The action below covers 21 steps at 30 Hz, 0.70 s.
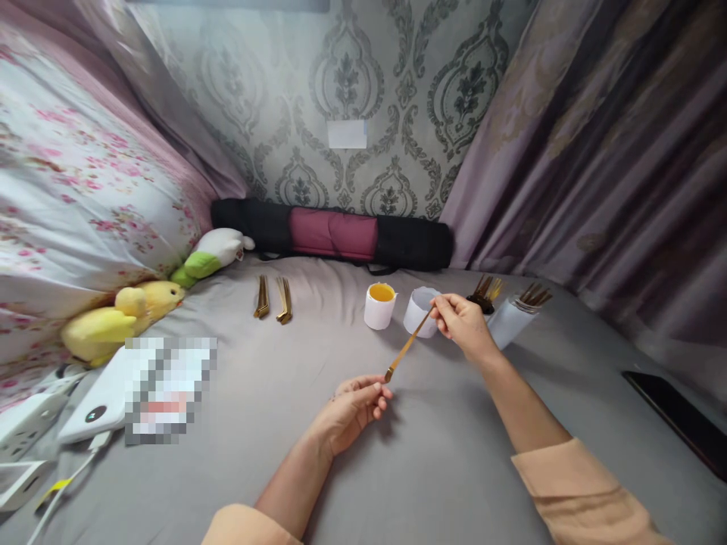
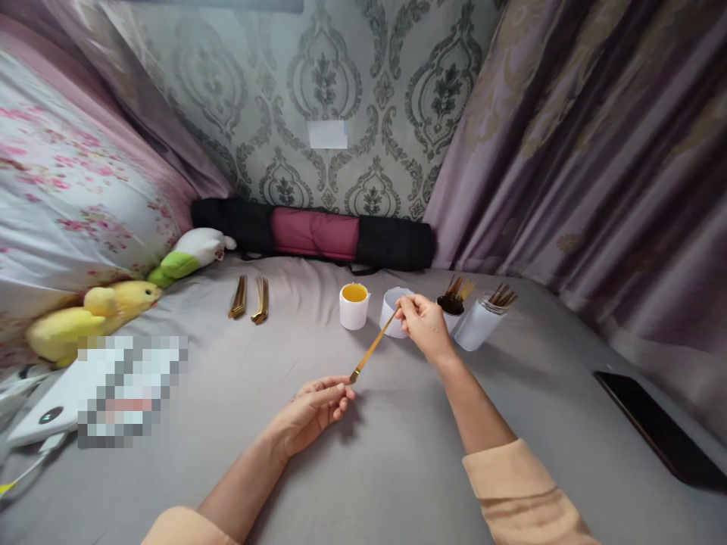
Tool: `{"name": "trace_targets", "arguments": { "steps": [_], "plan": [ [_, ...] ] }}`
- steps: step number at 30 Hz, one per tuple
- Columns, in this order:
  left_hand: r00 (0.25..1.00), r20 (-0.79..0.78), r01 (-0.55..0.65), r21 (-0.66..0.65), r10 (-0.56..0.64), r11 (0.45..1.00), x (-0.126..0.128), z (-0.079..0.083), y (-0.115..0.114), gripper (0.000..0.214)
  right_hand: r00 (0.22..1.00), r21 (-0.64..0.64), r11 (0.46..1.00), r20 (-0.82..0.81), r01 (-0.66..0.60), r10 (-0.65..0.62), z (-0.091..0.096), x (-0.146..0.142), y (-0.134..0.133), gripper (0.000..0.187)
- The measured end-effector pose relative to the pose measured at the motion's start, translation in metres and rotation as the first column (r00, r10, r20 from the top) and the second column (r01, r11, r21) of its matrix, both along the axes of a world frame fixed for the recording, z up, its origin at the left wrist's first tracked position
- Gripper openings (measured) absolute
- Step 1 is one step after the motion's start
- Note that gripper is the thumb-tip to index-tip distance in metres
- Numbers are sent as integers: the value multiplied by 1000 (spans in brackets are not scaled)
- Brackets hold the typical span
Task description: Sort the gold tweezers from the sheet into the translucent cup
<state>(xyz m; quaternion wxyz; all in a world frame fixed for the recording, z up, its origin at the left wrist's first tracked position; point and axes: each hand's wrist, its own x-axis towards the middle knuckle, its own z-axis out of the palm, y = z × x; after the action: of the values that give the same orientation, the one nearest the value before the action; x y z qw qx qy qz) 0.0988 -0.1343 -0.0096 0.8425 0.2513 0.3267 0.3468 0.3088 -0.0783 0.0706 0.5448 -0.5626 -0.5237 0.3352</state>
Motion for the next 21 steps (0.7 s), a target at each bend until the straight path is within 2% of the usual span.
{"name": "trace_targets", "arguments": {
  "steps": [12, 21],
  "plan": [
    [997, 57, -52, -70, 56, 996, -6, 1, 4, 22, 996, 68, 994, -27, 86, -85, 23, 36, -9, 27],
    [995, 75, -55, -93, 62, 994, -7, 0, 5, 22, 975, 172, 960, -35, 220, -217, 55, 71, -16, 22]
  ]
}}
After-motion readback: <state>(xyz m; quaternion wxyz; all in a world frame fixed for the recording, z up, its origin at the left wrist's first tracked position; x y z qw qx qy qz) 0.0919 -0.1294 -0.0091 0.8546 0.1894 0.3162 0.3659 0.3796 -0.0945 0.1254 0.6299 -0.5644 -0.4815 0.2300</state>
